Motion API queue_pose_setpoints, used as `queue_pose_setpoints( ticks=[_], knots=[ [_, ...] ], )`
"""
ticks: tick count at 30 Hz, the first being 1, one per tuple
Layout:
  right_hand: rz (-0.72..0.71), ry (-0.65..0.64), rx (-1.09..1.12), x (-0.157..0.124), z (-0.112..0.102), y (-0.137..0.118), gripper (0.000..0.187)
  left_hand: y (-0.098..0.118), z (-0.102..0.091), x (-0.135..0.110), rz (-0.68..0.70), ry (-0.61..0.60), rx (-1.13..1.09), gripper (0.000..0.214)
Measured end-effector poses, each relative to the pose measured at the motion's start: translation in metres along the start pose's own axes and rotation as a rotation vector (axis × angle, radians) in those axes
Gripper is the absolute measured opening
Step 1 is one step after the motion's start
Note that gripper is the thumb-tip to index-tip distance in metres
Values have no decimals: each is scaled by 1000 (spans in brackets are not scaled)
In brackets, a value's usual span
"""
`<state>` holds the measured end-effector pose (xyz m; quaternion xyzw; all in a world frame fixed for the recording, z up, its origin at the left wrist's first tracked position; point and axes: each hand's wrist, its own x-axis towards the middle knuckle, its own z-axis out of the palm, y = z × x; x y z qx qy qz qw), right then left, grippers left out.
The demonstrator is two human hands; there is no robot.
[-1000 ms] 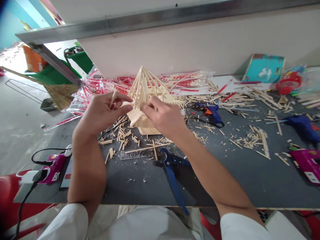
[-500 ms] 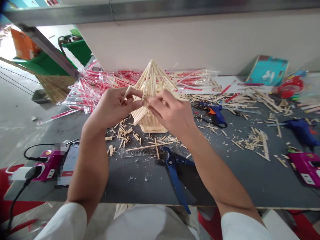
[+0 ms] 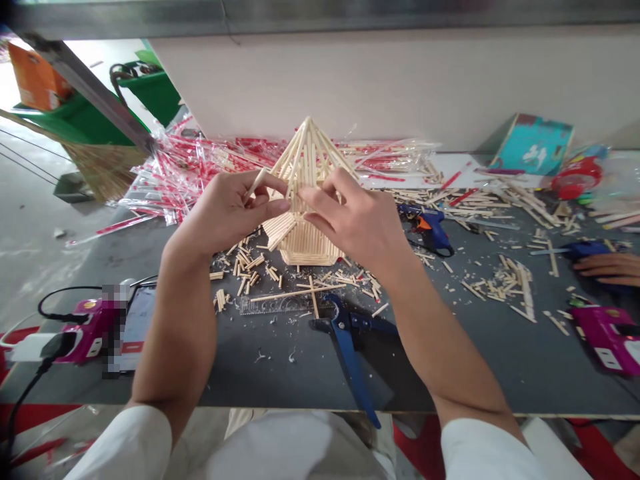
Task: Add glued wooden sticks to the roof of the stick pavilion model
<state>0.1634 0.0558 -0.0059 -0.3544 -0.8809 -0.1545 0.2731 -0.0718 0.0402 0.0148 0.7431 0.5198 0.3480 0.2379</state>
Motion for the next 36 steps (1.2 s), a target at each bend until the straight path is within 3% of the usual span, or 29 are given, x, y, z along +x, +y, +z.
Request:
queue_pose_setpoints(
  ticks=[9, 13, 20, 24, 27, 29, 36],
  knots=[
    [-172, -141, -146, 15, -9, 11, 28, -1, -3, 3, 28, -27, -9, 17],
    [-280, -133, -200, 18, -11, 15, 32, -1, -4, 4, 23, -36, -15, 16],
    [-187, -254, -27, 22, -16, 8, 40, -2, -4, 5, 33, -29, -11, 14],
    [-222, -215, -60, 19, -12, 9, 34, -4, -3, 4, 56, -8, -9, 15],
    [-231, -106, -88, 16, -8, 11, 26, -4, -3, 4, 68, -14, -3, 14],
    [-199, -57, -85, 17, -8, 12, 33, -4, -4, 4, 73, -17, -3, 13],
    [-193, -111, -51, 19, -8, 11, 32, -4, -3, 5, 48, -17, 2, 12]
  ],
)
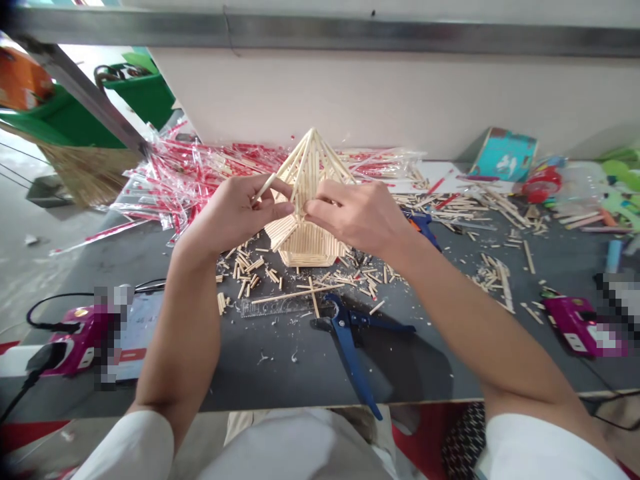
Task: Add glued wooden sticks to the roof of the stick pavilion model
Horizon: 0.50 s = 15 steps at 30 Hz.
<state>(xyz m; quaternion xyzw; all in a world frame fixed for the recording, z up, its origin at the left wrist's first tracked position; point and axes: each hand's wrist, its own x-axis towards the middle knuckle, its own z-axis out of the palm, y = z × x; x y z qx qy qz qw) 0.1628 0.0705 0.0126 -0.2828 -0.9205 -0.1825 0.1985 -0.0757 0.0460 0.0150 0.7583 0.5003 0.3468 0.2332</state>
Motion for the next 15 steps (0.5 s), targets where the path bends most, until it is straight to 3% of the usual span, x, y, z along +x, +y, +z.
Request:
queue_pose_setpoints(
  ticks=[7, 11, 15],
  knots=[
    [-8, 33, 46, -4, 4, 0, 24, -2, 0, 0, -2, 3, -9, 13],
    [54, 49, 24, -3, 3, -2, 30, 0, 0, 0, 6, 1, -14, 11],
    [17, 33, 40, -3, 1, -2, 28, -1, 1, 0, 5, 7, -11, 13]
  ],
)
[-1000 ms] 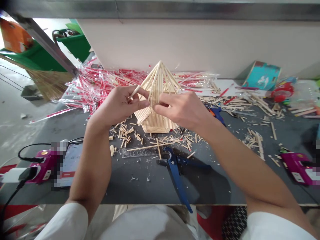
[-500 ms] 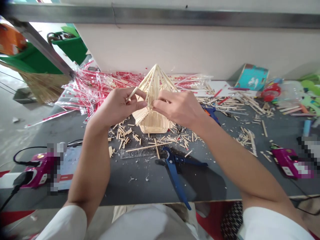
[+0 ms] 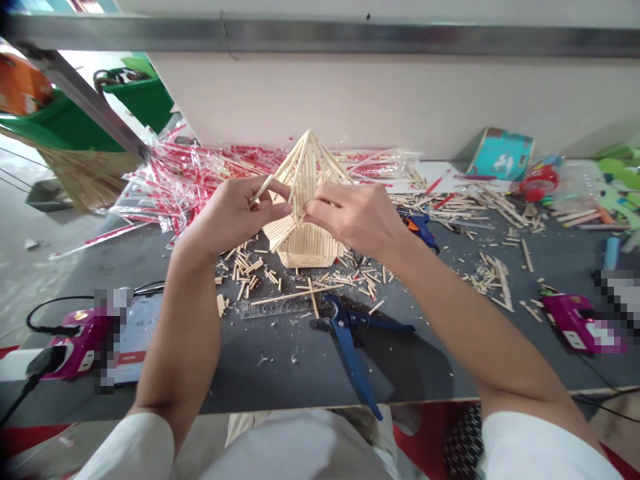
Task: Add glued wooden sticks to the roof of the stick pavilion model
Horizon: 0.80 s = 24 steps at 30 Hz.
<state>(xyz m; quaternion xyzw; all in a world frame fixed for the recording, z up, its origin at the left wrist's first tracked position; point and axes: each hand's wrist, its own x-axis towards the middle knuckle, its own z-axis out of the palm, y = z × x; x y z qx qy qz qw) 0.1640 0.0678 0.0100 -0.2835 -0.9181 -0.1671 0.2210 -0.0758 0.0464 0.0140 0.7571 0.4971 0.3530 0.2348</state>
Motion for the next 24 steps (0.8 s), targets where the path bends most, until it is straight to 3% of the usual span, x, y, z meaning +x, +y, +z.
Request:
queue_pose_setpoints(
  ticks=[4, 8, 10, 17, 24],
  knots=[
    [-72, -19, -25, -3, 1, 0, 28, -2, 0, 0, 10, -4, 7, 13],
    [22, -9, -22, -4, 3, -1, 25, -3, -1, 1, 16, -9, 1, 13],
    [63, 29, -11, -3, 3, -1, 36, -3, -1, 1, 11, -9, -6, 14],
    [-22, 38, 9, 0, 5, -1, 28, -2, 0, 0, -22, -2, -32, 13],
    [69, 66, 36, -1, 4, 3, 39, -1, 0, 0, -29, -6, -35, 13]
  ],
)
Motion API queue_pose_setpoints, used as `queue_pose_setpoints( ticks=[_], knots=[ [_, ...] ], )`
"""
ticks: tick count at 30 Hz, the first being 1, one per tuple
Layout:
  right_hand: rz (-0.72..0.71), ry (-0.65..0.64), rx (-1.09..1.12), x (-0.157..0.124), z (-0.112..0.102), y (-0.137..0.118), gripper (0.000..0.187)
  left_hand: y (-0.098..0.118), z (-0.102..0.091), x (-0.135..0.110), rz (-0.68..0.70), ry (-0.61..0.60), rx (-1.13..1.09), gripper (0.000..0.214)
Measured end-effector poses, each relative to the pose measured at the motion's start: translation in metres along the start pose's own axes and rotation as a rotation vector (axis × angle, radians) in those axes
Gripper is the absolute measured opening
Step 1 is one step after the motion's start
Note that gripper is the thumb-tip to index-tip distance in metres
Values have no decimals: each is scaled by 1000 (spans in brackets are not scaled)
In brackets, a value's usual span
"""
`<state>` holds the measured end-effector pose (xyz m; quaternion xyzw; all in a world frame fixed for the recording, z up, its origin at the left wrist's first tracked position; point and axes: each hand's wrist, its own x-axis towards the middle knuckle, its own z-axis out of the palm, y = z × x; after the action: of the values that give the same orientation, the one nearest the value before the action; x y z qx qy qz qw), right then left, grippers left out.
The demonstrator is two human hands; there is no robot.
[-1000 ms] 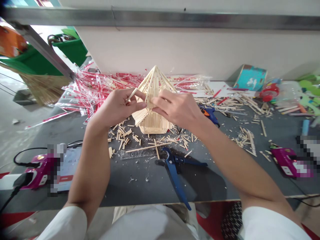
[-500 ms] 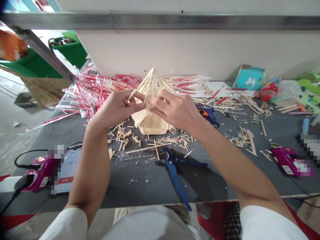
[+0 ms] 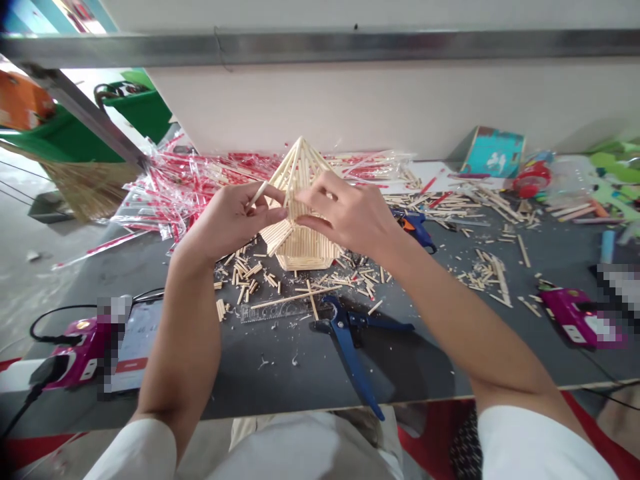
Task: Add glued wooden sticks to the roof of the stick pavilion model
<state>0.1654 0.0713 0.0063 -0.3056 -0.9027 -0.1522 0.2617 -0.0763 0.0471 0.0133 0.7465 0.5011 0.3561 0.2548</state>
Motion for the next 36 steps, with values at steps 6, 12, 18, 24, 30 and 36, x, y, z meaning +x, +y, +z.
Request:
queue_pose_setpoints(
  ticks=[6, 12, 18, 24, 30, 36],
  knots=[
    [-48, 3, 95, -2, 3, 0, 26, -1, 1, 0, -12, 2, -22, 15],
    [5, 62, 117, -2, 7, 2, 39, 0, 0, 0, -1, -7, -24, 16],
    [-56, 80, 248, -1, 7, 1, 19, 1, -1, 0, -15, -25, -6, 18],
    [80, 246, 422, -5, -13, 8, 11, 3, -1, -1, -1, -33, 6, 19],
    [368, 310, 466, -30, -36, 45, 17, 2, 0, 0, -33, -46, 14, 20],
    [536, 347, 381, -64, -44, 81, 9, 18, 3, -6, -61, 107, 6, 26]
  ],
)
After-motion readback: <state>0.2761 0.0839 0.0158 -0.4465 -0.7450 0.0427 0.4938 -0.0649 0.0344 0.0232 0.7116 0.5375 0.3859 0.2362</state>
